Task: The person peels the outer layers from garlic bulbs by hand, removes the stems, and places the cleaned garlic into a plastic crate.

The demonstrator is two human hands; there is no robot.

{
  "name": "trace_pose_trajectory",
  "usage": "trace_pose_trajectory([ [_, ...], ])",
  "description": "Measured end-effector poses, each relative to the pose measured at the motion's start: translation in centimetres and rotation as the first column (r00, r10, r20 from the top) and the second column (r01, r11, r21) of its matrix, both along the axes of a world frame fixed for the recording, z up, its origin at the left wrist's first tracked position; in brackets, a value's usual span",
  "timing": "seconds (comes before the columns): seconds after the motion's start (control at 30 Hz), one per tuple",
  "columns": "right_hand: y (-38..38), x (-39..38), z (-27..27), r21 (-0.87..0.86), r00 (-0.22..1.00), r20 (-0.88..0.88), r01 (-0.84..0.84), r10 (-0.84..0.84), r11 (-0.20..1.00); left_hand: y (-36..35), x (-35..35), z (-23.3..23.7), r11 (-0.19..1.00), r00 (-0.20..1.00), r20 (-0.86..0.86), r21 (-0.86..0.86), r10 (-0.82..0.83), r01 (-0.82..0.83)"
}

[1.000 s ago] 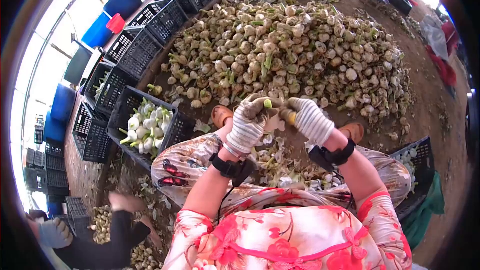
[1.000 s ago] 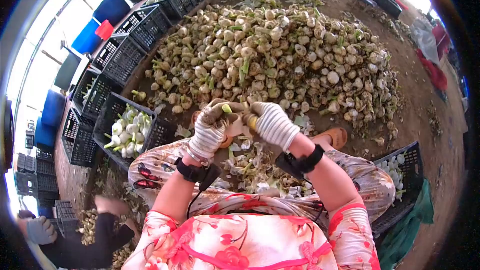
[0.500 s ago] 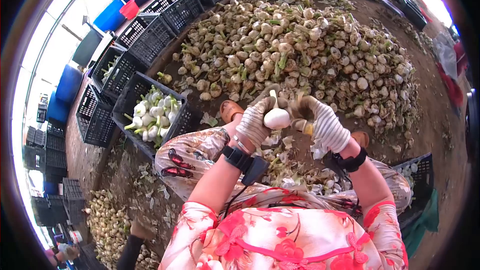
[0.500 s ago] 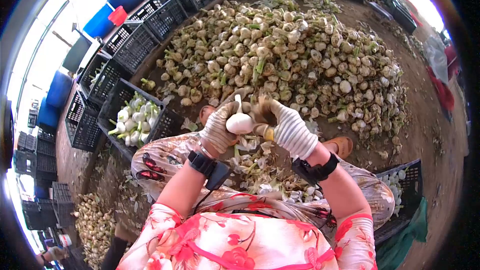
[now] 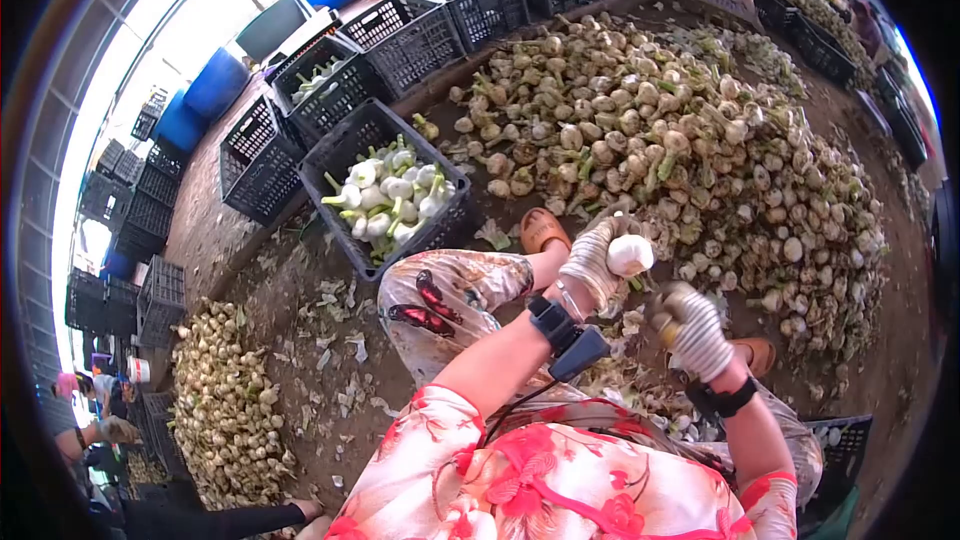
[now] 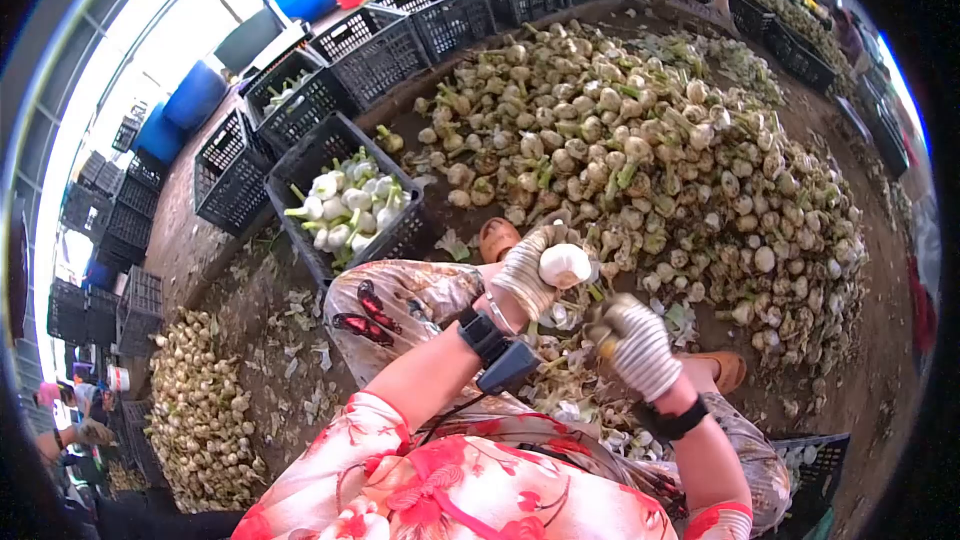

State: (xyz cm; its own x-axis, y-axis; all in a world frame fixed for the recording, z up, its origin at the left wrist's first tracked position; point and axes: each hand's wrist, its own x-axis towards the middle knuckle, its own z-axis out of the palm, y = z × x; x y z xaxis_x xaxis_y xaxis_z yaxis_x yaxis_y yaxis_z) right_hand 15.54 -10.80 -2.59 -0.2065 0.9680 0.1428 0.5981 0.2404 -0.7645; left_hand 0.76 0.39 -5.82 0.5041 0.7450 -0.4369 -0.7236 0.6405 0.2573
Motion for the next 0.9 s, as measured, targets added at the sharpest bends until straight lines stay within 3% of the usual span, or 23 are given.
trace_pose_trajectory([
  [0.03, 0.6, 0.3, 0.0, 0.116, 0.984, -0.163, 0.092, -0.072, 0.989, -0.2, 0.0, -0.6, 0.998, 1.0, -0.001, -0.052, 0.027, -0.027],
  [0.07, 1.1, 0.0, 0.0, -0.051, 0.915, -0.35, 0.195, -0.2, 0.98, -1.0, -0.3, -1.3, 0.983, 0.977, -0.208, 0.186, 0.044, -0.005],
  [0.13, 1.7, 0.7, 0.0, -0.171, 0.959, -0.204, 0.164, -0.198, 0.971, -0.8, -1.7, 0.6, 0.981, 0.961, -0.256, -0.184, -0.106, 0.06],
  [0.17, 1.8, 1.3, -0.4, -0.234, 0.972, -0.128, 0.162, -0.196, 0.959, -0.7, -3.5, 1.8, 0.984, 0.976, -0.214, -0.178, -0.05, 0.012],
  [0.2, 1.8, 1.9, -1.9, -0.369, 0.967, -0.111, 0.174, -0.229, 0.913, 2.0, -7.2, -3.8, 0.974, 0.945, 0.238, 0.088, -0.224, 0.208],
  [0.23, 1.8, 2.4, -3.2, -0.47, 0.941, -0.165, 0.188, -0.296, 0.863, 4.4, -11.3, -4.4, 0.978, 1.0, -0.009, 0.21, 0.016, -0.014],
  [0.27, 1.8, 2.9, -4.6, -0.566, 0.905, -0.216, 0.189, -0.366, 0.802, 7.5, -15.6, -4.2, 0.907, 0.933, -0.218, 0.376, 0.287, -0.191],
  [0.3, 1.6, 3.3, -5.8, -0.657, 0.861, -0.258, 0.176, -0.439, 0.733, 8.1, -16.9, -1.2, 0.822, 0.845, -0.117, 0.333, 0.523, -0.462],
  [0.33, 1.6, 3.8, -7.0, -0.551, 0.925, -0.201, 0.167, -0.324, 0.818, 8.6, -18.1, 2.0, 0.663, 0.69, -0.028, 0.304, 0.724, -0.684],
  [0.4, 1.7, 4.4, -7.4, -0.313, 0.985, -0.051, 0.14, -0.163, 0.939, 10.0, -21.0, 2.4, 0.563, 0.548, -0.14, 0.302, 0.825, -0.769],
  [0.43, 1.9, 5.0, -8.1, -0.367, 0.979, 0.014, 0.196, -0.205, 0.909, 10.1, -21.0, 2.8, 0.547, 0.5, -0.225, 0.276, 0.836, -0.79],
  [0.5, 2.9, 6.1, -10.9, -0.462, 0.951, 0.151, 0.311, -0.271, 0.83, 11.8, -19.9, -0.1, 0.679, 0.678, -0.055, 0.108, 0.733, -0.726],
  [0.53, 3.2, 6.6, -12.2, -0.527, 0.917, 0.069, 0.368, -0.393, 0.766, 11.7, -16.8, -0.5, 0.753, 0.747, -0.102, 0.07, 0.657, -0.654],
  [0.6, 3.9, 8.2, -12.9, -0.441, 0.911, 0.119, 0.404, -0.394, 0.801, 11.6, -10.2, -1.2, 0.861, 0.801, -0.317, 0.151, 0.508, -0.486],
  [0.63, 4.6, 9.1, -13.3, -0.395, 0.911, 0.142, 0.412, -0.388, 0.822, 11.7, -8.1, -3.4, 0.913, 0.91, -0.196, 0.266, 0.366, -0.31],
  [0.67, 5.6, 10.2, -15.0, -0.335, 0.921, 0.066, 0.383, -0.384, 0.861, 11.4, -6.1, -6.0, 0.902, 0.883, -0.33, 0.383, 0.333, -0.197],
  [0.7, 6.4, 10.9, -14.0, -0.109, 0.911, 0.166, 0.399, -0.379, 0.911, 11.1, -4.1, -8.7, 0.874, 0.823, -0.467, 0.48, 0.323, -0.071],
  [0.73, 8.0, 11.2, -12.5, -0.161, 0.879, 0.252, 0.451, -0.406, 0.878, 10.8, -2.1, -11.3, 0.834, 0.74, -0.583, 0.549, 0.336, 0.054],
  [0.8, 12.7, 12.7, -13.0, -0.191, 0.82, 0.33, 0.543, -0.467, 0.818, 10.8, 2.6, -8.8, 0.949, 0.629, -0.777, 0.178, -0.025, 0.259],
  [0.83, 15.3, 13.6, -14.5, -0.197, 0.8, 0.33, 0.578, -0.502, 0.792, 9.9, 4.2, -8.1, 0.941, 0.539, -0.808, -0.054, -0.237, 0.333],
  [0.87, 17.3, 13.0, -11.3, -0.035, 0.771, 0.428, 0.536, -0.471, 0.844, 8.7, 4.6, -8.7, 0.958, 0.668, -0.721, 0.021, -0.185, 0.287],
  [0.9, 20.0, 13.8, -13.5, 0.164, 0.824, 0.321, 0.437, -0.467, 0.884, 7.8, 4.9, -9.5, 0.968, 0.778, -0.613, 0.085, -0.137, 0.238],
])
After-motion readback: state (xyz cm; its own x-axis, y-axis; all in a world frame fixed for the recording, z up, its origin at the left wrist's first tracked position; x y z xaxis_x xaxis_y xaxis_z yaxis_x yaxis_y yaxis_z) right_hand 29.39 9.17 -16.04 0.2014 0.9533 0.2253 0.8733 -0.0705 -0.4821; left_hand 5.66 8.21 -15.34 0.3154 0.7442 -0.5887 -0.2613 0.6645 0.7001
